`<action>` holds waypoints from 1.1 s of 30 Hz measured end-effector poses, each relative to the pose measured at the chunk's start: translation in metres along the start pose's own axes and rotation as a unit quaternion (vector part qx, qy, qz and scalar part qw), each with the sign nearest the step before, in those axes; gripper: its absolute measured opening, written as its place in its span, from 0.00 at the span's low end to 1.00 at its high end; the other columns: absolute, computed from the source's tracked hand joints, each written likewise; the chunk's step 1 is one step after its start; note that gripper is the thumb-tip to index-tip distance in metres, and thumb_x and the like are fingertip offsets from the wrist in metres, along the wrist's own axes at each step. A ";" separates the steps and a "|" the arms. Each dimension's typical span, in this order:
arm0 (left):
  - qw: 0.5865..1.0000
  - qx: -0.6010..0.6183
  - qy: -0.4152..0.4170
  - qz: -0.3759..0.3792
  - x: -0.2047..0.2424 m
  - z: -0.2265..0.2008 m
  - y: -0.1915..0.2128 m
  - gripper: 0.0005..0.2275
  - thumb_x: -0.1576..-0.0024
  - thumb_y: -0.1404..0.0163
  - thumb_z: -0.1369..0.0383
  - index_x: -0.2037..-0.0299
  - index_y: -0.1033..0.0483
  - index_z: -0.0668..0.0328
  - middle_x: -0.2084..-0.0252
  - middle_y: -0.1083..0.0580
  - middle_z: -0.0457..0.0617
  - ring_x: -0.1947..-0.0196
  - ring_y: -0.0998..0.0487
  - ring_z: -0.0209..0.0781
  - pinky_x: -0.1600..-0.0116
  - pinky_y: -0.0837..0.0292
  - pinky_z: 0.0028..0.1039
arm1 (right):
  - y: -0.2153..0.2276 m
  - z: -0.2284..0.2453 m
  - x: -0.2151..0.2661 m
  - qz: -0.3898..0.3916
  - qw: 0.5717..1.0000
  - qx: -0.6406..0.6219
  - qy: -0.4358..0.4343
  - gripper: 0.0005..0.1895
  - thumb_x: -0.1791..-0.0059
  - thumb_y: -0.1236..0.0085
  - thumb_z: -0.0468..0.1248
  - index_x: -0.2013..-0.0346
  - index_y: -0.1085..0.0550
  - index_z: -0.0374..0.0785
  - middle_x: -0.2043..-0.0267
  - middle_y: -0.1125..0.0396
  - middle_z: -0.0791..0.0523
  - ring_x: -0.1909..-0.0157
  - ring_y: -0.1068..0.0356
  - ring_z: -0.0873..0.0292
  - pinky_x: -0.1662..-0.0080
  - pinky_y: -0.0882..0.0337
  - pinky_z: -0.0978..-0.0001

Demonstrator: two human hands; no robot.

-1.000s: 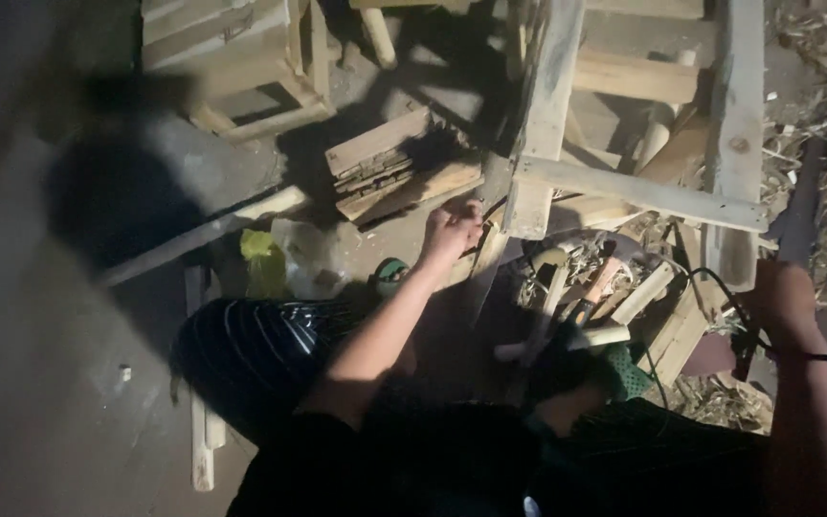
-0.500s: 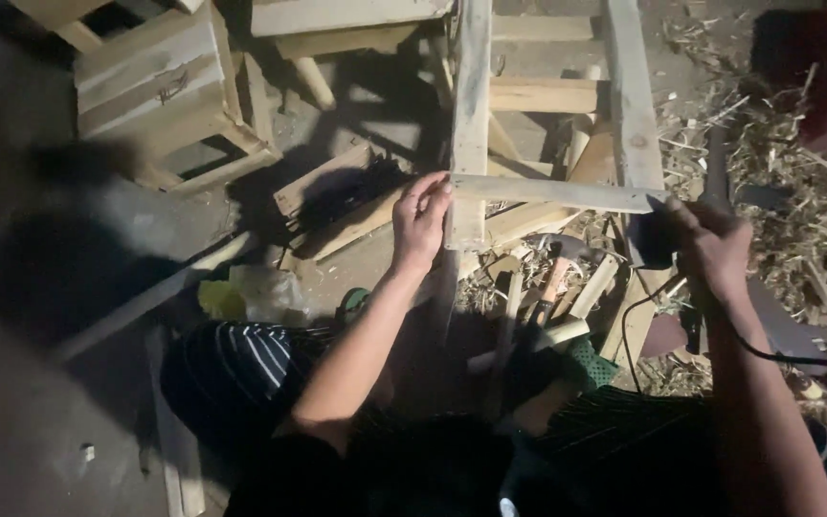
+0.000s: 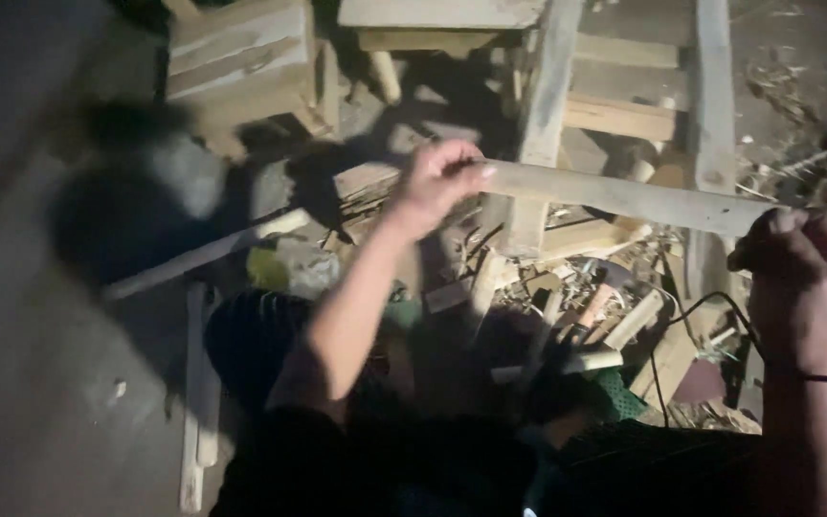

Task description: The person crouches on the floor of a woodworking workshop among scattered stool parts and uses a hammer to drive nails into small wooden stool frames, holding each frame steady with the other hand and repositioning the pieces between strikes.

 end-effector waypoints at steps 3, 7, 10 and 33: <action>0.954 -0.275 -0.021 0.113 0.005 -0.073 0.025 0.10 0.45 0.40 0.66 0.58 0.21 0.62 0.56 0.19 0.51 0.59 0.18 0.41 0.51 0.21 0.30 | -0.044 0.016 -0.004 0.055 0.987 -0.149 0.026 0.03 0.39 0.46 0.37 0.58 0.28 0.46 0.65 0.34 0.62 0.68 0.36 0.69 0.58 0.27 0.78; 0.830 -0.535 -0.148 0.051 0.035 -0.130 0.025 0.18 0.46 0.40 0.55 0.50 0.24 0.52 0.54 0.26 0.47 0.52 0.28 0.48 0.44 0.35 0.43 | -0.140 0.037 0.000 0.130 0.985 -0.110 0.012 0.08 0.44 0.52 0.28 0.59 0.28 0.44 0.59 0.34 0.64 0.62 0.39 0.71 0.55 0.36 0.81; 0.844 -0.510 -0.121 0.116 0.041 -0.105 0.020 0.24 0.43 0.43 0.58 0.37 0.32 0.53 0.42 0.28 0.52 0.42 0.29 0.51 0.38 0.33 0.46 | -0.216 0.050 0.006 0.213 0.962 -0.170 0.003 0.07 0.44 0.54 0.26 0.60 0.28 0.39 0.62 0.33 0.59 0.65 0.35 0.66 0.60 0.29 0.76; 0.931 -0.352 0.080 0.057 0.007 0.076 0.145 0.14 0.48 0.42 0.55 0.60 0.18 0.53 0.73 0.24 0.52 0.71 0.20 0.48 0.67 0.31 0.34 | -0.362 -0.084 0.000 0.156 0.970 -0.111 -0.152 0.10 0.51 0.34 0.34 0.60 0.22 0.28 0.68 0.29 0.46 0.67 0.22 0.48 0.66 0.21 0.51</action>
Point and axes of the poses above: each hand's wrist, its own x-axis away from the middle knuckle, its own y-axis out of the back of the hand, z = x × y, the point moved 6 cm from there along -x, towards the middle knuckle
